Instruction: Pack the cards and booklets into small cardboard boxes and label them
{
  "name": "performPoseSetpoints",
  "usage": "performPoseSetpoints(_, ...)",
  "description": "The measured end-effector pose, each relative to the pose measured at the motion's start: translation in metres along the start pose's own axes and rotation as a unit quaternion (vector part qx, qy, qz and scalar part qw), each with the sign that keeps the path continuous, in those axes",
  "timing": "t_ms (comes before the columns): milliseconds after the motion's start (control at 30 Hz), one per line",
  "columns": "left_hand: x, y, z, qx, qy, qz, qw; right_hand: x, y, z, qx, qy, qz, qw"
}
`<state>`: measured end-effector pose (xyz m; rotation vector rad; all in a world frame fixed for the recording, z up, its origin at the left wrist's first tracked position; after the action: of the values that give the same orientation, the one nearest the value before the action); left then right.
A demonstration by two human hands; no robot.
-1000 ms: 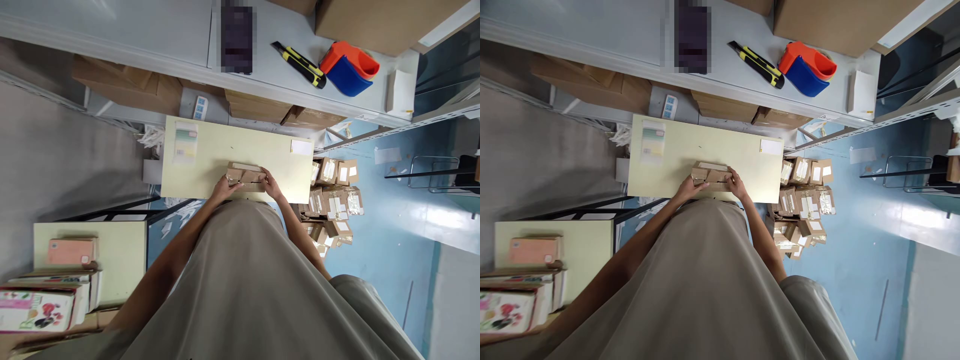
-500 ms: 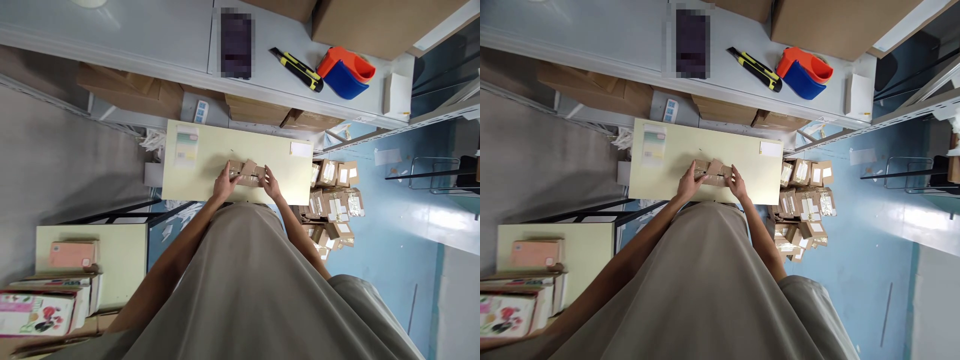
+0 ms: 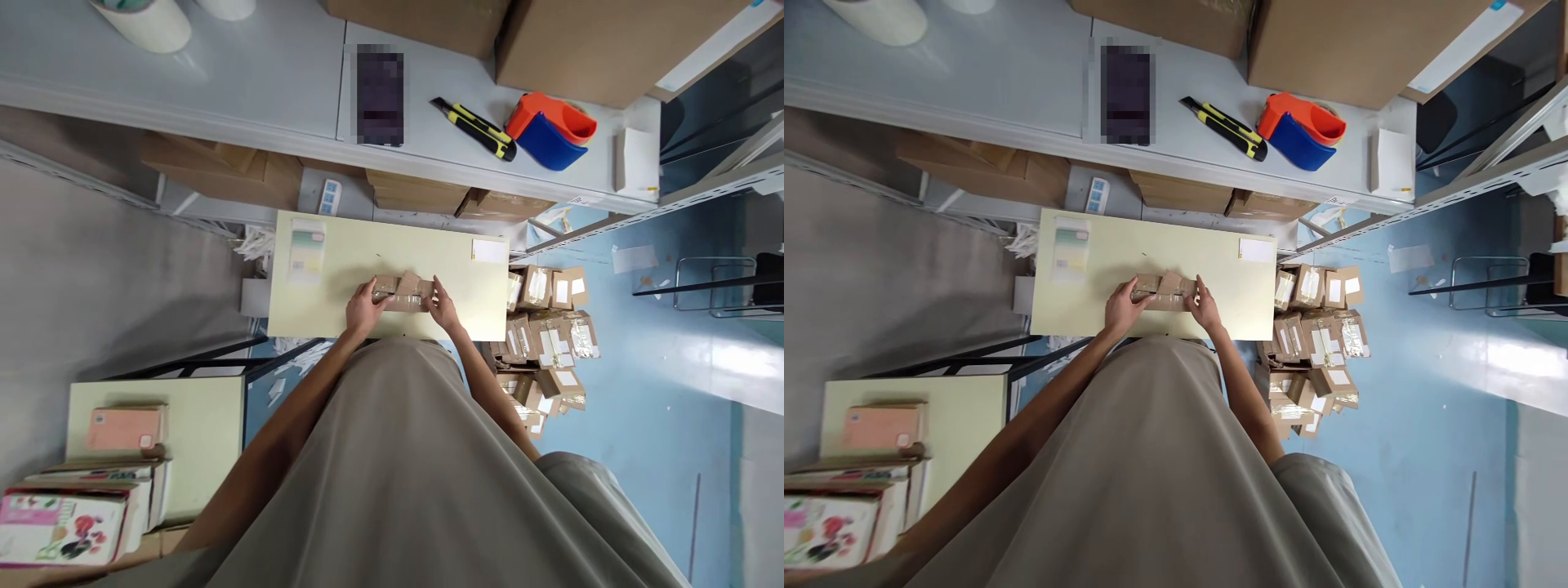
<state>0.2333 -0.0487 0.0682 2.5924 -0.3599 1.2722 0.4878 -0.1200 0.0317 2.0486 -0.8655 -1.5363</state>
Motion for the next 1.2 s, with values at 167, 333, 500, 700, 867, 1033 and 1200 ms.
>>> performPoseSetpoints(167,0.003,-0.003,-0.001,-0.013,0.021,-0.004,1.000,-0.017,0.004,-0.014,0.033,0.052,-0.028,0.998)
performPoseSetpoints(333,0.027,-0.014,-0.019,0.008,0.019,0.049,0.999,-0.052,0.019,-0.040,0.066,0.031,-0.076,0.994)
performPoseSetpoints(500,0.081,-0.044,-0.040,0.021,0.015,0.136,0.990,-0.120,0.042,-0.087,0.126,0.005,-0.156,0.980)
performPoseSetpoints(700,0.180,-0.090,-0.070,0.071,0.018,0.256,0.964,-0.225,0.083,-0.155,0.230,0.047,-0.287,0.929)
performPoseSetpoints(867,0.266,-0.124,-0.082,0.108,0.020,0.348,0.931,-0.288,0.093,-0.210,0.320,0.116,-0.368,0.865)
performPoseSetpoints(1033,0.332,-0.145,-0.080,0.128,0.024,0.419,0.898,-0.319,0.057,-0.257,0.377,0.206,-0.350,0.832)
performPoseSetpoints(1200,0.365,-0.152,-0.072,0.141,0.031,0.438,0.887,-0.328,0.007,-0.281,0.382,0.252,-0.297,0.838)
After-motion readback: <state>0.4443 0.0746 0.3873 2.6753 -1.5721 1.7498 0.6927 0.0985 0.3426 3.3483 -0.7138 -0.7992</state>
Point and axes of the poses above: each hand's wrist, its own y-axis away from the middle knuckle, its own z-axis out of the palm, x = y × z, the point moved 10 cm from there along -y, towards the middle knuckle, and after that the axes turned 15 degrees about z, right-handed, at the moved point
